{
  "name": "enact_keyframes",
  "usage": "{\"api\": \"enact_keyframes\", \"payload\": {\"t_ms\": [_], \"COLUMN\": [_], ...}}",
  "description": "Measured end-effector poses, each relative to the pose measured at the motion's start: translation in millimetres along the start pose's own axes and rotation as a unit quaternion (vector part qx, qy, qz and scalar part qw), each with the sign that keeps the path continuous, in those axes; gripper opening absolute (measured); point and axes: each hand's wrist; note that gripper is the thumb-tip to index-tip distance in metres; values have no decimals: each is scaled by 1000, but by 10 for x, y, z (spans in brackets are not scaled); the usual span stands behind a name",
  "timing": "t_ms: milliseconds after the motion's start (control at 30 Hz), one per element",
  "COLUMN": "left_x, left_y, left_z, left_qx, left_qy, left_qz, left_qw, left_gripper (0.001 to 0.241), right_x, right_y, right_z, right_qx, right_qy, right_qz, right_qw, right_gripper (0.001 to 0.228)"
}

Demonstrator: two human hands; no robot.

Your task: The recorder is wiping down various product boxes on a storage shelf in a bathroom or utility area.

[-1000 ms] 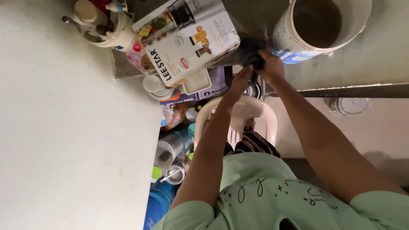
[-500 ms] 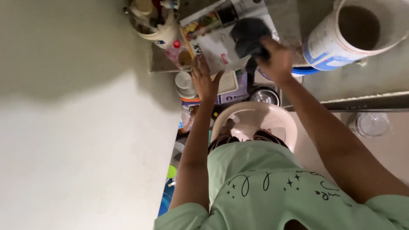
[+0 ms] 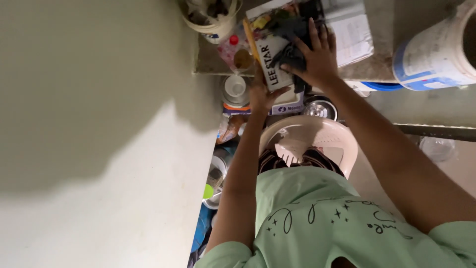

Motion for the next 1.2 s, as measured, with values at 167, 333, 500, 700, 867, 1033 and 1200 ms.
{"api": "enact_keyframes", "payload": {"t_ms": [167,333,500,700,867,1033,1200], "left_x": [-54,-59,14,-21,26,-195,-309], "left_y": [125,49,-69,-112,-111,-151,-140], "left_z": [-173,-209,-95,17,-57,-195,-386], "left_qx": [34,60,-14,15,75,65,40], "left_qy": [-6,-55,-97,-152,-84,-95,-119], "left_qz": [-33,-37,-2,-3,-30,-53,-44], "left_qw": [999,996,995,988,993,992,991], "left_gripper": [107,87,108,121,121,125,127], "right_x": [-245,-199,-267,-224,95,-162,312], "right_y": [20,-179,-655,-1321,-1293,-543,263], "right_z": [-77,-280,-291,-186,-517,112,354], "right_qx": [149,148,120,81,-134,128,113], "right_qy": [39,53,27,37,-24,65,80], "right_qz": [-66,-47,-25,25,-93,13,9], "right_qw": [986,986,992,996,986,990,990], "right_gripper": [71,67,68,72,62,65,60]}}
Point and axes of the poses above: each hand's wrist, its own y-axis away from the middle knuckle, its own x-axis out of the back of the hand, z = x × y, and after that the axes turned 13 degrees about -y, right-handed
